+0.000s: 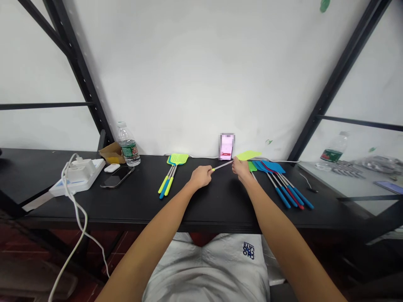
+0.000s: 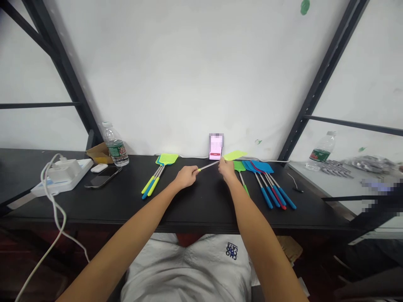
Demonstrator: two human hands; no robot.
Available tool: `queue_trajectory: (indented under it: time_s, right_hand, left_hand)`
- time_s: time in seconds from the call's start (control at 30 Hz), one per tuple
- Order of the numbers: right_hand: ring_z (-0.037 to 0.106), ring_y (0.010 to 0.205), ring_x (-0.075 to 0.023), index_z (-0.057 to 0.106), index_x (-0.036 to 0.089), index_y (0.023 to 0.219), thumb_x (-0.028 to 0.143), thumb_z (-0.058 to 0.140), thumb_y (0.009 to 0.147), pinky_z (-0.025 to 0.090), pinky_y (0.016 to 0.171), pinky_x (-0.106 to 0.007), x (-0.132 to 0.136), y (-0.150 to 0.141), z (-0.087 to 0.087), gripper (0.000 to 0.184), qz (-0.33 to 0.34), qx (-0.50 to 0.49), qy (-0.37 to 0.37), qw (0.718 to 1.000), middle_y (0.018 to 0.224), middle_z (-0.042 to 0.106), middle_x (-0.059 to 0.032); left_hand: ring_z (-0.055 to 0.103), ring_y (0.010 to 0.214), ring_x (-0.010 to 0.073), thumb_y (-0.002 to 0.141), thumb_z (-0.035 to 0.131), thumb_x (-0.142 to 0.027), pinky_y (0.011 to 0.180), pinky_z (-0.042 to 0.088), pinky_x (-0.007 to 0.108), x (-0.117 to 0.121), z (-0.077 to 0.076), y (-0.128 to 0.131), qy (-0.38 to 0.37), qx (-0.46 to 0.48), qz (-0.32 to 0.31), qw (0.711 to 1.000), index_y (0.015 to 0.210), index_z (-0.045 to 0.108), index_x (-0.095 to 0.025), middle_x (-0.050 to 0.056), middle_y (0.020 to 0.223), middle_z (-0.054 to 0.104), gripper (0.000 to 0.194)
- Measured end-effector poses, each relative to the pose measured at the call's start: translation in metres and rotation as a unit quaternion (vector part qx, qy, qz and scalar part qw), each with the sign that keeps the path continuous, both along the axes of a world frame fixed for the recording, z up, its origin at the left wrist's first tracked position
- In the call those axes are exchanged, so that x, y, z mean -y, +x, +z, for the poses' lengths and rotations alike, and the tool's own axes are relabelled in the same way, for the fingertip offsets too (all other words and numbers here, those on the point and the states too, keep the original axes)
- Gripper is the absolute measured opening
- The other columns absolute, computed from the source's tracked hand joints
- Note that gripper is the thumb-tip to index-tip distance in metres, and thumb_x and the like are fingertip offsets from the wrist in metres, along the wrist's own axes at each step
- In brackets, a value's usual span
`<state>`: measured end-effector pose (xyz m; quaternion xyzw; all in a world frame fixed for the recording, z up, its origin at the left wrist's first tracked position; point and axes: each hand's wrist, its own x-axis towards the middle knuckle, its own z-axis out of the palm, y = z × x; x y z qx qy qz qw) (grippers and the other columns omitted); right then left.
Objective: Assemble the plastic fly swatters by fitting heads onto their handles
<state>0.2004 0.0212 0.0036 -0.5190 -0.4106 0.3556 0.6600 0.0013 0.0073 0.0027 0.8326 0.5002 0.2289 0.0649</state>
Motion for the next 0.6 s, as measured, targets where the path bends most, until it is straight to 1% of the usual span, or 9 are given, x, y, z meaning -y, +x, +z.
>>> queue_trajectory:
  time_s: [0.1,0.2,0.4,0.6]
  right_hand:
    - [0.025,0.034,-0.0041,0.033,0.022,0.059,0.021,0.051,0.087,0.017,0.031,-0.017,-0.002,-0.001,0.000,0.033,-0.034,-0.007,-0.003,0.999,0.043,0.028,0.0082]
    - [0.026,0.033,-0.0042,0.033,0.022,0.060,0.019,0.051,0.087,0.017,0.031,-0.017,-0.003,0.002,0.001,0.033,-0.053,-0.016,-0.021,0.998,0.043,0.029,0.0080]
    - [0.025,0.033,-0.0043,0.034,0.022,0.060,0.017,0.051,0.084,0.017,0.029,-0.016,-0.004,0.015,0.001,0.030,-0.067,-0.028,-0.020,0.997,0.042,0.030,0.0078]
    - [0.026,0.034,-0.0042,0.031,0.022,0.060,0.016,0.051,0.083,0.016,0.029,-0.015,-0.001,0.026,0.005,0.031,-0.090,-0.034,-0.023,0.995,0.043,0.030,0.0075]
  left_hand:
    - [0.063,0.082,0.0196,0.097,0.041,-0.032,0.064,0.037,0.026,-0.001,0.000,-0.001,0.008,-0.012,0.002,1.000,0.088,0.065,-0.024,0.005,0.087,0.070,0.026]
    - [0.063,0.085,0.0204,0.097,0.041,-0.032,0.067,0.039,0.027,-0.004,-0.001,-0.004,0.022,-0.031,0.004,0.999,0.089,0.065,-0.024,0.005,0.090,0.070,0.026]
    - [0.062,0.089,0.0226,0.097,0.040,-0.033,0.073,0.040,0.029,-0.010,-0.004,-0.010,0.046,-0.059,-0.003,0.997,0.088,0.065,-0.023,0.007,0.087,0.069,0.028]
    - [0.063,0.087,0.0216,0.097,0.040,-0.033,0.072,0.039,0.028,-0.013,-0.003,-0.017,0.025,-0.054,-0.003,0.998,0.089,0.065,-0.024,0.006,0.088,0.069,0.028]
